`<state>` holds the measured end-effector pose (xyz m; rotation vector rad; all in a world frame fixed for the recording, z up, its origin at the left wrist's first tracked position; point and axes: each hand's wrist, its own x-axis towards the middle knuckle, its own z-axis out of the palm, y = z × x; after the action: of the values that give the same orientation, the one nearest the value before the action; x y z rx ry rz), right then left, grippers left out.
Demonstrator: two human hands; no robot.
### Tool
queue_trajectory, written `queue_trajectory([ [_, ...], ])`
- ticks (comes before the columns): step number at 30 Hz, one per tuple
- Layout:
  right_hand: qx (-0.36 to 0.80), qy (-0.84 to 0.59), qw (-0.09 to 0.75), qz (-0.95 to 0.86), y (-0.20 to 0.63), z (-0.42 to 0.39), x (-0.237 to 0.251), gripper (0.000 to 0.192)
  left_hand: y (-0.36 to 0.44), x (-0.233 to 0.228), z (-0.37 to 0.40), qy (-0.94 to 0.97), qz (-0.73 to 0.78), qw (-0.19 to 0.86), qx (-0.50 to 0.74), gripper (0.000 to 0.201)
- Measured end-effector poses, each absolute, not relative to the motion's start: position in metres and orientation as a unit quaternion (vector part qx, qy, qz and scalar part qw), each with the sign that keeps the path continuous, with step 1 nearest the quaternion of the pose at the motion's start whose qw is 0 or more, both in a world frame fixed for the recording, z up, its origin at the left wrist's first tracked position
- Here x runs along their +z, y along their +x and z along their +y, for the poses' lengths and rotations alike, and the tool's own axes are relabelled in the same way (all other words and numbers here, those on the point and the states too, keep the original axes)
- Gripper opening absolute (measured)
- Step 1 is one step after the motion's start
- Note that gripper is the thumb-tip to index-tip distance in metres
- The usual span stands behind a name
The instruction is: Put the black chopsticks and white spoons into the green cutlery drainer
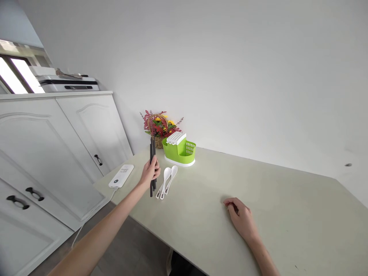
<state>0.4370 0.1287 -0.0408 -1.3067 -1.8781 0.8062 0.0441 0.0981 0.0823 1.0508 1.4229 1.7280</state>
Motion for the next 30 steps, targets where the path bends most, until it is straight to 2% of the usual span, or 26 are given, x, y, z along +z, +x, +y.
queue_trajectory([
  [2, 0.310, -0.506, 0.351, -0.724, 0.437, 0.128, -0.040, 0.030, 0.066, 0.084, 0.097, 0.394, 0.493, 0.389, 0.671, 0.057],
  [6, 0.308, -0.508, 0.352, -0.724, 0.435, 0.129, -0.038, 0.031, 0.111, 0.079, 0.097, 0.420, 0.480, 0.423, 0.644, 0.057],
  [14, 0.334, -0.494, 0.386, -0.703, 0.434, 0.128, -0.033, 0.027, 0.188, 0.066, 0.091, 0.471, 0.469, 0.392, 0.636, 0.048],
  [17, 0.357, -0.481, 0.393, -0.698, 0.433, 0.128, -0.025, 0.031, 0.207, 0.057, 0.090, 0.504, 0.460, 0.376, 0.627, 0.045],
  [21, 0.440, -0.385, 0.439, -0.682, 0.421, 0.123, 0.014, 0.036, 0.224, 0.044, 0.090, 0.543, 0.465, 0.344, 0.609, 0.041],
  [24, 0.445, -0.329, 0.467, -0.690, 0.405, 0.118, 0.057, 0.043, 0.232, 0.038, 0.088, 0.571, 0.473, 0.318, 0.590, 0.036],
  [27, 0.447, -0.287, 0.471, -0.704, 0.388, 0.110, 0.094, 0.049, 0.236, 0.033, 0.083, 0.611, 0.477, 0.285, 0.564, 0.031],
  [30, 0.474, -0.268, 0.450, -0.708, 0.373, 0.101, 0.117, 0.044, 0.237, 0.029, 0.076, 0.654, 0.474, 0.240, 0.539, 0.030],
])
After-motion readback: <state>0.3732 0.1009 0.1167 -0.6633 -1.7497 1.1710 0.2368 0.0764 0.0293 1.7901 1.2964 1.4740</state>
